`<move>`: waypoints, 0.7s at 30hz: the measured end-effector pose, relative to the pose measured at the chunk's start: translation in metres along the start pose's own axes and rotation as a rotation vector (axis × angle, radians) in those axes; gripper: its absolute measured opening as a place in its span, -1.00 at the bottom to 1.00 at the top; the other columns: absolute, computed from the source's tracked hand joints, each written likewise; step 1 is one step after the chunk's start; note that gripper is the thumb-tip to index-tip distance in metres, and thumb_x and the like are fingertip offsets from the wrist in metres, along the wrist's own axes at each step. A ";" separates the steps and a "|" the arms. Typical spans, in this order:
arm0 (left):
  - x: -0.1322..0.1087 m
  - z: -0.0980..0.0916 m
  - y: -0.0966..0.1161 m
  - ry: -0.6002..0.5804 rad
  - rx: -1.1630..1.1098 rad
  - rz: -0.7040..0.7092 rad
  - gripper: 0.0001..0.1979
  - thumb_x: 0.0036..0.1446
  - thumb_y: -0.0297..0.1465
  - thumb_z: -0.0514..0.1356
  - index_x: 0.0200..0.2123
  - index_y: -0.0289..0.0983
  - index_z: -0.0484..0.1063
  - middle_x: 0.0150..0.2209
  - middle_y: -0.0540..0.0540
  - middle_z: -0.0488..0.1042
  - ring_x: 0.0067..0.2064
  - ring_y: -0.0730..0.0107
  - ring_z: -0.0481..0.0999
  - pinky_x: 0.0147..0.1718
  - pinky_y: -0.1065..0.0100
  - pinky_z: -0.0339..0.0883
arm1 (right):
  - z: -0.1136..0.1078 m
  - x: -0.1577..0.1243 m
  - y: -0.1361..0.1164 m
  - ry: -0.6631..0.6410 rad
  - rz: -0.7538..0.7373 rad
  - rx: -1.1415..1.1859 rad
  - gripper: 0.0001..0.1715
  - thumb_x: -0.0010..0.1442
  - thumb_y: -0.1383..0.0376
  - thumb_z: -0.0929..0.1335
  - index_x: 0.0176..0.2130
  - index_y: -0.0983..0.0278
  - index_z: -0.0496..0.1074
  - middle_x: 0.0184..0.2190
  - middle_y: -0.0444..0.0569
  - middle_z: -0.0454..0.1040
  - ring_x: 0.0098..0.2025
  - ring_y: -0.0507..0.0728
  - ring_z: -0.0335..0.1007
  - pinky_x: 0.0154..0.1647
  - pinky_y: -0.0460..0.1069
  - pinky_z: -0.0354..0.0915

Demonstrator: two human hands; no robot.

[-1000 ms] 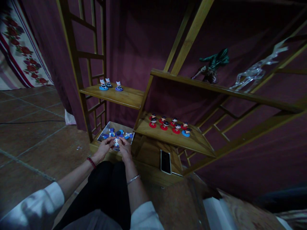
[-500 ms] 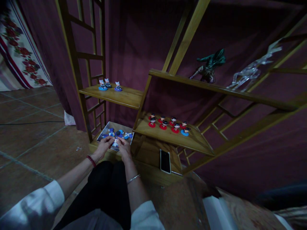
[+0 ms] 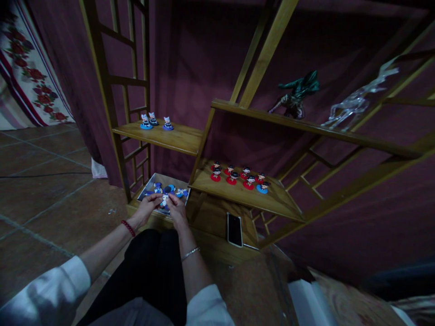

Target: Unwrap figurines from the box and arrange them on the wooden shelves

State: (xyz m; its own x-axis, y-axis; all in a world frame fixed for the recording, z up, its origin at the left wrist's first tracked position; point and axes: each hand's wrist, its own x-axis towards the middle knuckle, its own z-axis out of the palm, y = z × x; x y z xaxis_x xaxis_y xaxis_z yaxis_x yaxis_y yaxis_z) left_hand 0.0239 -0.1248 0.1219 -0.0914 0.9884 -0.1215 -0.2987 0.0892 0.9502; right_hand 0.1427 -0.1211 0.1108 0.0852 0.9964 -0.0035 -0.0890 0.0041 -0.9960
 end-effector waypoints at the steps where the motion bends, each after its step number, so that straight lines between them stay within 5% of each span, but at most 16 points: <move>1: 0.000 0.000 -0.001 -0.004 -0.013 -0.009 -0.67 -0.29 -0.35 0.32 -0.37 -0.39 0.47 -0.50 -0.03 0.43 -0.53 0.55 0.34 -0.49 0.45 0.21 | 0.000 0.000 0.001 0.009 0.006 -0.003 -0.52 -0.12 0.13 0.41 -0.16 0.26 0.49 -0.20 -0.03 0.53 -0.18 0.15 0.44 -0.17 0.03 0.37; 21: 0.003 -0.005 -0.011 -0.001 -0.125 -0.059 -0.68 -0.42 -0.38 0.38 -0.49 -0.37 0.45 -0.52 -0.01 0.44 -0.48 0.52 0.37 -0.38 0.40 0.25 | 0.001 0.002 0.005 0.030 0.095 0.075 -0.48 -0.16 0.20 0.43 -0.13 0.24 0.48 -0.28 -0.07 0.53 -0.31 0.07 0.40 -0.32 -0.07 0.33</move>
State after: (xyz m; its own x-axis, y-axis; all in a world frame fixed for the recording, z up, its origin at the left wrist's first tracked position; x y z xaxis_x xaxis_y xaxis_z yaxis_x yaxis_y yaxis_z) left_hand 0.0219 -0.1232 0.1092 -0.0695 0.9819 -0.1763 -0.4197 0.1315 0.8981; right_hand 0.1417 -0.1193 0.1062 0.1026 0.9896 -0.1010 -0.1716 -0.0824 -0.9817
